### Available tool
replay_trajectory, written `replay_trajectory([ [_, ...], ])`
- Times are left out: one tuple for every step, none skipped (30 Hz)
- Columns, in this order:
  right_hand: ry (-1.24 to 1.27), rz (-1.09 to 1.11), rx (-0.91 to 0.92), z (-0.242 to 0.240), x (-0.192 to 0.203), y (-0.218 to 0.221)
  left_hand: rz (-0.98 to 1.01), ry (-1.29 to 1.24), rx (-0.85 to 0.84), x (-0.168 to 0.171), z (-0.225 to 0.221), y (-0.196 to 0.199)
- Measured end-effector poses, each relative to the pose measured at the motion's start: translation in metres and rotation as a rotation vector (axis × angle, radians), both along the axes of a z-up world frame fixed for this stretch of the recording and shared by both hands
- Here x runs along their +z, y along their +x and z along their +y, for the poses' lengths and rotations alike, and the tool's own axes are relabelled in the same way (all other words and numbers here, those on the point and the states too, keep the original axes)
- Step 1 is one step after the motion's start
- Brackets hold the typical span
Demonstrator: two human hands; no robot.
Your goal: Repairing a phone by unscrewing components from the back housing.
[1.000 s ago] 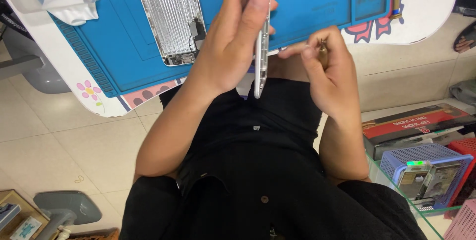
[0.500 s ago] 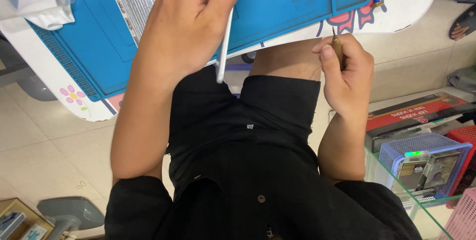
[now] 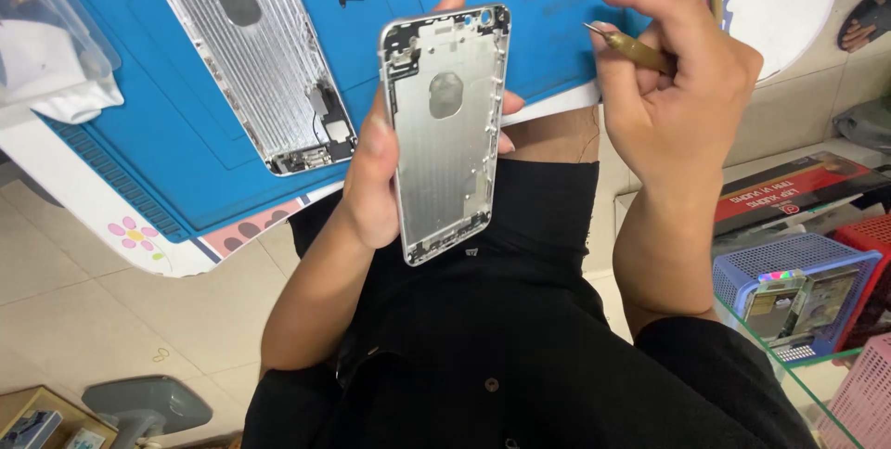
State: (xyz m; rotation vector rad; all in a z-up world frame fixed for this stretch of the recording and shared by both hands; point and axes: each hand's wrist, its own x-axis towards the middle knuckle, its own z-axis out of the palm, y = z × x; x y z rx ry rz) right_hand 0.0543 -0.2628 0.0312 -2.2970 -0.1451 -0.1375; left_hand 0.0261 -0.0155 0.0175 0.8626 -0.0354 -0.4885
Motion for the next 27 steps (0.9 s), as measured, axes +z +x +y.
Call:
replay_trajectory([
  [-0.004, 0.028, 0.013, 0.001, 0.000, 0.004, 0.057, -0.057, 0.027, 0.000, -0.001, 0.001],
  [-0.009, 0.052, 0.026, 0.003, 0.000, 0.010, 0.112, -0.114, 0.055, 0.000, -0.002, 0.004],
  [-0.014, 0.058, 0.023, 0.005, 0.000, 0.013, 0.118, -0.119, 0.052, 0.000, -0.002, 0.004],
  [-0.016, 0.055, -0.001, 0.006, -0.001, 0.017, 0.149, -0.129, 0.052, 0.000, -0.002, 0.004],
  [-0.017, 0.051, -0.024, 0.008, -0.003, 0.021, 0.181, -0.140, 0.053, -0.001, -0.002, 0.005],
  [-0.021, 0.061, -0.025, 0.008, -0.002, 0.024, 0.190, -0.144, 0.052, 0.001, 0.000, 0.006],
  [-0.069, 0.050, 0.008, 0.009, -0.002, 0.026, 0.224, -0.147, 0.018, 0.002, 0.003, 0.006],
  [-0.115, 0.041, 0.040, 0.010, -0.002, 0.028, 0.259, -0.149, -0.017, 0.004, 0.005, 0.007],
  [-0.118, 0.053, 0.039, 0.010, -0.002, 0.030, 0.271, -0.152, -0.019, 0.006, 0.006, 0.010],
  [-0.193, 0.057, 0.082, 0.010, -0.002, 0.030, 0.315, -0.145, -0.054, 0.009, 0.008, 0.012],
  [-0.266, 0.062, 0.126, 0.010, -0.003, 0.031, 0.359, -0.138, -0.090, 0.011, 0.009, 0.014],
  [-0.270, 0.073, 0.121, 0.008, -0.005, 0.031, 0.369, -0.142, -0.096, 0.009, 0.011, 0.013],
  [-0.274, 0.062, 0.127, 0.006, -0.006, 0.030, 0.414, -0.186, -0.112, 0.008, 0.013, 0.012],
  [-0.277, 0.051, 0.135, 0.003, -0.008, 0.030, 0.459, -0.230, -0.125, 0.007, 0.014, 0.010],
  [-0.280, 0.063, 0.133, 0.002, -0.009, 0.028, 0.471, -0.234, -0.128, 0.006, 0.015, 0.008],
  [-0.320, 0.041, 0.153, 0.002, -0.010, 0.028, 0.497, -0.273, -0.134, 0.004, 0.016, 0.005],
  [-0.359, 0.019, 0.174, 0.001, -0.011, 0.026, 0.523, -0.311, -0.138, 0.003, 0.017, 0.002],
  [-0.359, 0.026, 0.171, 0.001, -0.012, 0.027, 0.530, -0.311, -0.142, 0.002, 0.016, -0.001],
  [-0.366, 0.030, 0.164, 0.001, -0.013, 0.027, 0.525, -0.328, -0.107, 0.001, 0.015, -0.004],
  [-0.375, 0.034, 0.156, 0.001, -0.013, 0.027, 0.520, -0.347, -0.075, 0.000, 0.014, -0.007],
  [-0.377, 0.041, 0.152, 0.000, -0.013, 0.028, 0.526, -0.348, -0.080, 0.000, 0.014, -0.007],
  [-0.394, 0.018, 0.159, 0.000, -0.014, 0.029, 0.526, -0.347, -0.073, 0.000, 0.014, -0.008],
  [-0.410, -0.005, 0.166, -0.001, -0.014, 0.029, 0.525, -0.345, -0.066, 0.000, 0.013, -0.008],
  [-0.410, -0.003, 0.164, -0.001, -0.014, 0.029, 0.527, -0.345, -0.069, 0.001, 0.015, -0.007],
  [-0.389, 0.030, 0.154, -0.001, -0.013, 0.030, 0.532, -0.337, -0.088, 0.001, 0.017, -0.007],
  [-0.367, 0.063, 0.144, 0.000, -0.012, 0.030, 0.537, -0.328, -0.107, 0.002, 0.018, -0.006],
  [-0.366, 0.065, 0.143, -0.001, -0.012, 0.030, 0.540, -0.328, -0.108, 0.003, 0.018, -0.007],
])
